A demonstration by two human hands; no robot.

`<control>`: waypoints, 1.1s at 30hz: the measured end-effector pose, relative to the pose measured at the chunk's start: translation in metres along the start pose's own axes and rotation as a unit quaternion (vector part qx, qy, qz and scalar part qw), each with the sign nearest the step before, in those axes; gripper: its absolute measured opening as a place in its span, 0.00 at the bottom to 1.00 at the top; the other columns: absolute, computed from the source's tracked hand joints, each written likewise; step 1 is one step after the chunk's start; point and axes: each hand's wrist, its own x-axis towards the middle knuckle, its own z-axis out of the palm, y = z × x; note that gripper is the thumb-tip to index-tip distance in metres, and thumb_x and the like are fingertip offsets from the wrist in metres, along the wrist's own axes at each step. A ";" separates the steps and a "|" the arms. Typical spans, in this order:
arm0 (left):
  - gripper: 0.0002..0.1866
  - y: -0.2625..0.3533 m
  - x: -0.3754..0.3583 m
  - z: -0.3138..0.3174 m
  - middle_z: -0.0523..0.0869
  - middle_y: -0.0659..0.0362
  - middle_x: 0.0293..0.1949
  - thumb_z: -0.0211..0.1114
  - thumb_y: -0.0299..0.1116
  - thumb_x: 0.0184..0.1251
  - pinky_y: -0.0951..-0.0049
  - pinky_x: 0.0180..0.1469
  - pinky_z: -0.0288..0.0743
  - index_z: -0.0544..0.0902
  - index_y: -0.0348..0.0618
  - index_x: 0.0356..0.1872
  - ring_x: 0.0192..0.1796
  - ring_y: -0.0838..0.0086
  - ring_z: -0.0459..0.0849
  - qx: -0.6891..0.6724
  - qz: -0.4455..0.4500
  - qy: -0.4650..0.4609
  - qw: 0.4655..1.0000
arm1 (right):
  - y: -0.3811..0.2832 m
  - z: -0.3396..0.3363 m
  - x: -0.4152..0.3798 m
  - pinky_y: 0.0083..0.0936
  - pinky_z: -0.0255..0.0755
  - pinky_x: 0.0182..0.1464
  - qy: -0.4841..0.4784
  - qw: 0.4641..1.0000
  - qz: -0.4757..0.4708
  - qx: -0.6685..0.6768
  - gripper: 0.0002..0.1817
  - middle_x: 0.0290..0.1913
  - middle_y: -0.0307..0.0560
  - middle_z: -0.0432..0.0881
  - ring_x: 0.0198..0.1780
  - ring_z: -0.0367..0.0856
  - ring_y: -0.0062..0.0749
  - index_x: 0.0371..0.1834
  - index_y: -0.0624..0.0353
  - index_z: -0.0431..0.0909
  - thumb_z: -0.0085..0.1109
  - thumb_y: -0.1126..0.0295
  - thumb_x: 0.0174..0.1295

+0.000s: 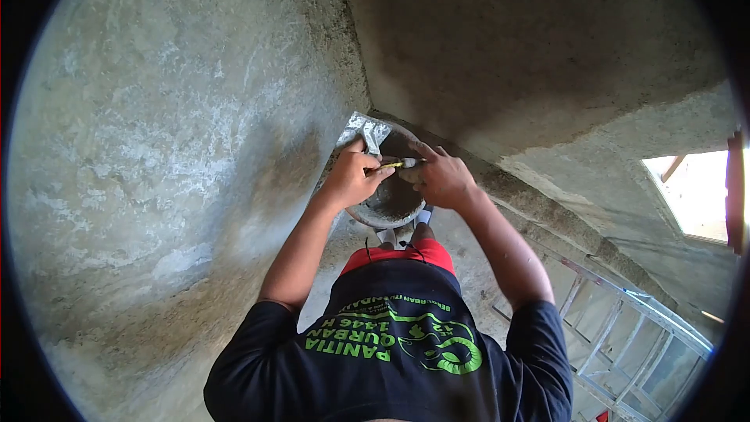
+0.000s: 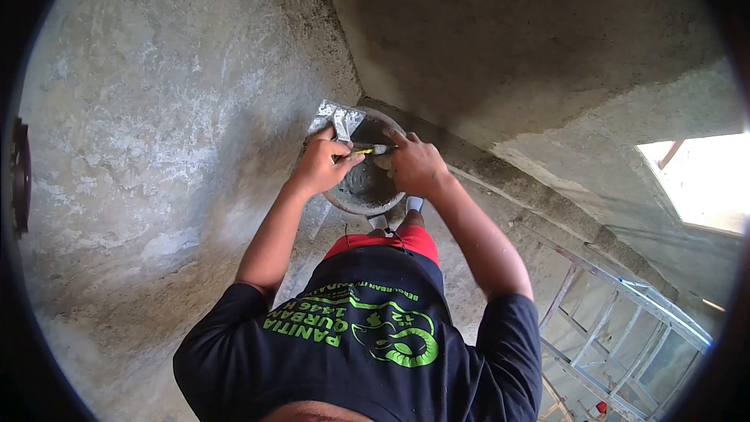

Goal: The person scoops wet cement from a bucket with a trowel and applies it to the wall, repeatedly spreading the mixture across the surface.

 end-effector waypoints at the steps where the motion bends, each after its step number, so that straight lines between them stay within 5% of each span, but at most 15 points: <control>1: 0.11 0.000 0.001 -0.003 0.86 0.44 0.42 0.80 0.32 0.58 0.60 0.47 0.80 0.89 0.32 0.31 0.44 0.54 0.87 0.003 -0.011 -0.010 1.000 | 0.004 -0.004 0.008 0.45 0.80 0.56 -0.097 0.995 0.002 0.022 0.22 0.55 0.59 0.83 0.54 0.85 0.56 0.46 0.66 0.84 0.71 0.57 0.58; 8: 0.11 -0.024 0.002 0.003 0.86 0.45 0.43 0.81 0.31 0.58 0.61 0.50 0.79 0.90 0.32 0.32 0.47 0.54 0.87 -0.022 0.002 -0.009 1.000 | 0.024 -0.029 0.031 0.44 0.80 0.56 -0.187 0.977 -0.063 0.079 0.24 0.48 0.63 0.85 0.53 0.86 0.56 0.44 0.68 0.84 0.70 0.54 0.60; 14: 0.13 -0.072 0.000 0.011 0.87 0.48 0.39 0.84 0.34 0.53 0.61 0.50 0.76 0.91 0.35 0.31 0.48 0.59 0.84 -0.035 -0.079 -0.010 0.996 | -0.008 -0.040 0.039 0.45 0.81 0.55 -0.257 0.966 -0.003 0.030 0.25 0.44 0.64 0.88 0.51 0.88 0.57 0.39 0.67 0.88 0.67 0.51 0.63; 16: 0.13 -0.079 0.006 0.017 0.88 0.52 0.32 0.84 0.34 0.54 0.63 0.48 0.76 0.90 0.35 0.30 0.44 0.65 0.84 -0.051 -0.067 -0.013 0.996 | -0.009 -0.046 0.038 0.44 0.82 0.56 -0.245 0.966 0.085 0.021 0.25 0.43 0.64 0.89 0.51 0.88 0.55 0.39 0.66 0.89 0.67 0.49 0.62; 19: 0.13 -0.079 0.019 0.021 0.86 0.57 0.26 0.82 0.36 0.59 0.67 0.42 0.76 0.89 0.35 0.28 0.36 0.72 0.84 -0.100 -0.047 -0.007 0.994 | 0.002 -0.042 0.026 0.43 0.82 0.56 -0.265 0.960 0.092 0.010 0.26 0.42 0.63 0.89 0.50 0.89 0.55 0.38 0.65 0.89 0.67 0.48 0.61; 24: 0.20 -0.084 0.029 0.036 0.84 0.64 0.24 0.73 0.46 0.71 0.74 0.33 0.74 0.89 0.37 0.29 0.29 0.81 0.80 -0.243 -0.261 -0.024 0.934 | 0.023 -0.056 0.007 0.43 0.82 0.55 -0.254 0.955 0.151 0.002 0.25 0.40 0.63 0.89 0.48 0.89 0.55 0.37 0.66 0.89 0.67 0.50 0.61; 28: 0.23 -0.145 0.025 0.096 0.85 0.64 0.24 0.69 0.51 0.73 0.72 0.36 0.75 0.90 0.39 0.31 0.31 0.80 0.81 -0.205 -0.249 -0.048 0.945 | 0.049 -0.071 -0.009 0.43 0.82 0.54 -0.220 0.956 0.195 0.004 0.24 0.39 0.64 0.89 0.47 0.89 0.55 0.34 0.67 0.89 0.68 0.50 0.60; 31: 0.25 -0.145 0.040 0.112 0.85 0.61 0.25 0.68 0.55 0.72 0.69 0.38 0.74 0.91 0.39 0.33 0.30 0.76 0.80 -0.144 -0.373 -0.154 0.903 | 0.070 -0.076 -0.027 0.43 0.82 0.53 -0.212 0.957 0.196 -0.006 0.24 0.37 0.64 0.89 0.46 0.89 0.55 0.31 0.68 0.88 0.68 0.50 0.59; 33: 0.23 -0.136 0.058 0.121 0.86 0.60 0.29 0.69 0.54 0.71 0.69 0.40 0.74 0.91 0.40 0.38 0.33 0.76 0.80 -0.209 -0.388 -0.087 0.894 | 0.080 -0.079 -0.038 0.43 0.82 0.53 -0.198 0.958 0.209 -0.007 0.25 0.37 0.65 0.89 0.46 0.89 0.55 0.31 0.68 0.88 0.68 0.50 0.59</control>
